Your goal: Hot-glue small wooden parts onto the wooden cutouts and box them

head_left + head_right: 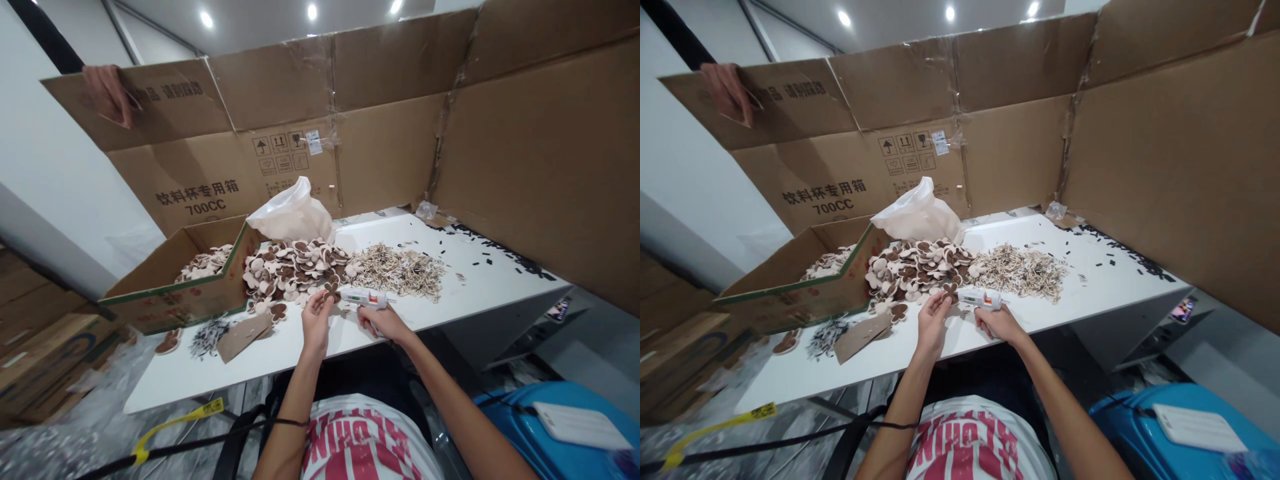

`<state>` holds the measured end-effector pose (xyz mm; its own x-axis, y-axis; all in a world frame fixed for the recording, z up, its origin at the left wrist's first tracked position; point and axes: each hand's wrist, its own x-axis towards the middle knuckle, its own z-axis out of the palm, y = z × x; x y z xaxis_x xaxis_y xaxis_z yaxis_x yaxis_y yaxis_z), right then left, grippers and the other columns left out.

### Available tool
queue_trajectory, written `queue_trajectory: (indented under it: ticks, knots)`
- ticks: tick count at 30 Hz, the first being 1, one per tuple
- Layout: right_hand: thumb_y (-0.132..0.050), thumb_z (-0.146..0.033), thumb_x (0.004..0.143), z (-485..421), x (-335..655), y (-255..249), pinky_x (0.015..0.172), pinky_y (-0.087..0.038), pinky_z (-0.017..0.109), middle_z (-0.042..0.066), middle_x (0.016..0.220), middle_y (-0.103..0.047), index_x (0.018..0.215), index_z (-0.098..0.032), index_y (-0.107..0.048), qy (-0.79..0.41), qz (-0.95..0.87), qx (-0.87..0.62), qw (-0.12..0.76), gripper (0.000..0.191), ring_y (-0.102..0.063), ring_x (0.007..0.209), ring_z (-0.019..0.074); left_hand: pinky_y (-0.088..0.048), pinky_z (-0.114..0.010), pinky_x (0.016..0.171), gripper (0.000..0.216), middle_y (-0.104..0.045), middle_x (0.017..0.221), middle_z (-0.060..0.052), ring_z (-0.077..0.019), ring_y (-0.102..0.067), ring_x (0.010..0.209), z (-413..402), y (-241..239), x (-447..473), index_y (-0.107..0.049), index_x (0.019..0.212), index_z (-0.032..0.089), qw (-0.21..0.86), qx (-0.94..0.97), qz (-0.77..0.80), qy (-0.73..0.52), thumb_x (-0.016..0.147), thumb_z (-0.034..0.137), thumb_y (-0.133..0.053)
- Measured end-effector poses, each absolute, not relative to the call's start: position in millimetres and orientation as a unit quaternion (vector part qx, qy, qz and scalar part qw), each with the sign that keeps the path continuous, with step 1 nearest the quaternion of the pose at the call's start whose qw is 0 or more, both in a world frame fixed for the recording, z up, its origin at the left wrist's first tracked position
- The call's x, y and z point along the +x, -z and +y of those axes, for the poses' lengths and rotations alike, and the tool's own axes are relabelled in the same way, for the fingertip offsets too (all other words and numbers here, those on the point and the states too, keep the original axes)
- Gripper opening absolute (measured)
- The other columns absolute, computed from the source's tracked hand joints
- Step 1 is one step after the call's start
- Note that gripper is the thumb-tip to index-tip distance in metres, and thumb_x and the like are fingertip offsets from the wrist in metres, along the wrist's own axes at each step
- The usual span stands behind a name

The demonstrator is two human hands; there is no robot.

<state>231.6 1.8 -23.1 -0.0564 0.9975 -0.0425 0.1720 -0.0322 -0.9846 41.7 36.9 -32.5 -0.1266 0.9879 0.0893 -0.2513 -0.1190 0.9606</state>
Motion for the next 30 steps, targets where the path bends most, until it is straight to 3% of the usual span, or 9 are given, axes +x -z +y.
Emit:
queue_trajectory:
  ticks: [30]
  knots:
    - [-0.057,-0.032,0.082,4.6,232.7,27.4,0.051,-0.043,0.023,-0.002,0.04,-0.054,0.056,-0.02,-0.065,-0.466,-0.547,-0.55,0.425,0.03,-0.05,0.04,0.0125,-0.055,-0.04,0.102,0.056,-0.077,0.111,-0.013,-0.0248,-0.072,0.109,39.6,33.9,41.2,-0.074,0.118,0.016,0.503,0.416,0.438,-0.618,0.073,0.045,-0.091]
